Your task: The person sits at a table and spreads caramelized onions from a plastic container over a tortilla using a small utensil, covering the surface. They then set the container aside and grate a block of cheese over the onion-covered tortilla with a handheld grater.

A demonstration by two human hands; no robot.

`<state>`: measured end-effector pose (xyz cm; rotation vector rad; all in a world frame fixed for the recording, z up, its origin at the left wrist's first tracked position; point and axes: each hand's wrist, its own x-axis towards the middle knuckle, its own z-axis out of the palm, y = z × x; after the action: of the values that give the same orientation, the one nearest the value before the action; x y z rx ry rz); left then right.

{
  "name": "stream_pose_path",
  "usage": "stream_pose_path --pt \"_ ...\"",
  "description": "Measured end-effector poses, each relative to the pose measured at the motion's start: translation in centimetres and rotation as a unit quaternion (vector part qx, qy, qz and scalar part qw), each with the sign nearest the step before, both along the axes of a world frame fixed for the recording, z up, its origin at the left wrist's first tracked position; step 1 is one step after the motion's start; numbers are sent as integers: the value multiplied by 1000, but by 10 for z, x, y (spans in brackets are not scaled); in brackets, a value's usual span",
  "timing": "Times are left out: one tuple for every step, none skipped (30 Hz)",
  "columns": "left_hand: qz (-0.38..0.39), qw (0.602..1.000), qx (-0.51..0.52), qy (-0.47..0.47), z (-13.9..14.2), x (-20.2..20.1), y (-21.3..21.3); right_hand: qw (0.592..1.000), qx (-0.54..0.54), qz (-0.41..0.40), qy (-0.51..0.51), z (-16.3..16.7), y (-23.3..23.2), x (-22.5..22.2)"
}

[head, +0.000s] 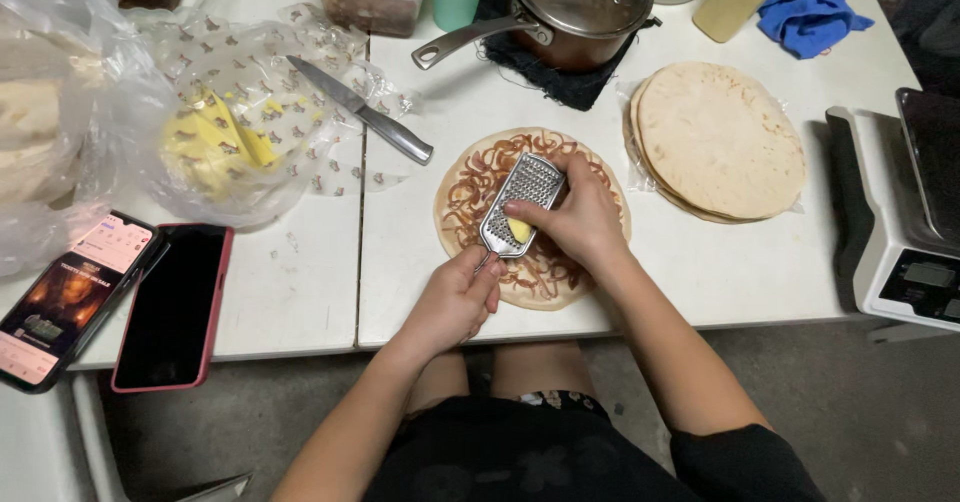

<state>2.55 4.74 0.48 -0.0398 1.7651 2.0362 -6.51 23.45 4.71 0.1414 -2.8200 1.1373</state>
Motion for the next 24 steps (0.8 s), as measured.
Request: stream_pose_path --pt "3 1000 2 -2 1 0 0 1000 -15 0 -6 1 0 -3" --pt "5 1000 4 -4 1 0 1 999 -31 -1 -11 2 0 -5" --pt "5 1000 10 -6 2 0 2 999 -46 -1 -17 2 1 -7" --pt "6 1000 15 -8 2 1 2 999 -46 -14 -26 3 2 -7" --pt "6 1000 21 -10 2 2 2 998 -45 -27 -36 3 3 -7" --pt "-1 999 35 -15 2 3 2 997 -44 -39 -45 4 4 -6" --pt "-7 999 49 -19 2 4 1 997 -59 -32 -34 4 6 -4" --pt "-14 998 63 -23 1 4 0 997 -74 -25 -22 4 8 -1" --pt "-15 997 69 -28 0 5 -1 996 -89 -18 -11 4 11 2" --pt "-16 996 76 -34 0 5 -3 994 -104 7 -18 4 14 5" --pt "-18 996 83 -39 -1 5 -4 992 -119 32 -26 4 18 8" --pt "-21 995 88 -40 -2 4 -4 989 -134 56 -35 2 22 11" --pt "-25 995 92 -40 -4 3 -4 987 -145 66 -8 -1 22 14" --pt "-30 994 97 -39 -5 1 -4 985 -156 75 21 -5 21 15" --pt "-32 994 94 -37 -6 0 -3 981 -167 83 49 -9 21 16" --pt "-34 995 90 -36 -6 0 -2 985 -155 69 43 -12 22 14" --pt "-35 995 86 -34 -7 -1 -2 987 -143 56 38 -15 21 10" --pt "-33 995 87 -39 -7 -3 -1 990 -132 44 33 -17 20 6" --pt "-30 995 88 -44 -6 -5 0 992 -114 28 40 -20 19 4" --pt "-28 994 89 -50 -5 -5 0 994 -95 12 46 -21 17 2" --pt "-27 995 79 -48 -5 -3 -1 996 -78 -4 53 -22 15 1" --pt "-27 996 69 -44 -4 -1 -1 995 -84 -4 48 -22 14 2" --pt "-27 997 60 -41 -3 -1 -2 995 -91 -3 43 -21 14 4" --pt "-24 997 66 -40 -2 -1 -4 995 -96 0 37 -21 12 5"
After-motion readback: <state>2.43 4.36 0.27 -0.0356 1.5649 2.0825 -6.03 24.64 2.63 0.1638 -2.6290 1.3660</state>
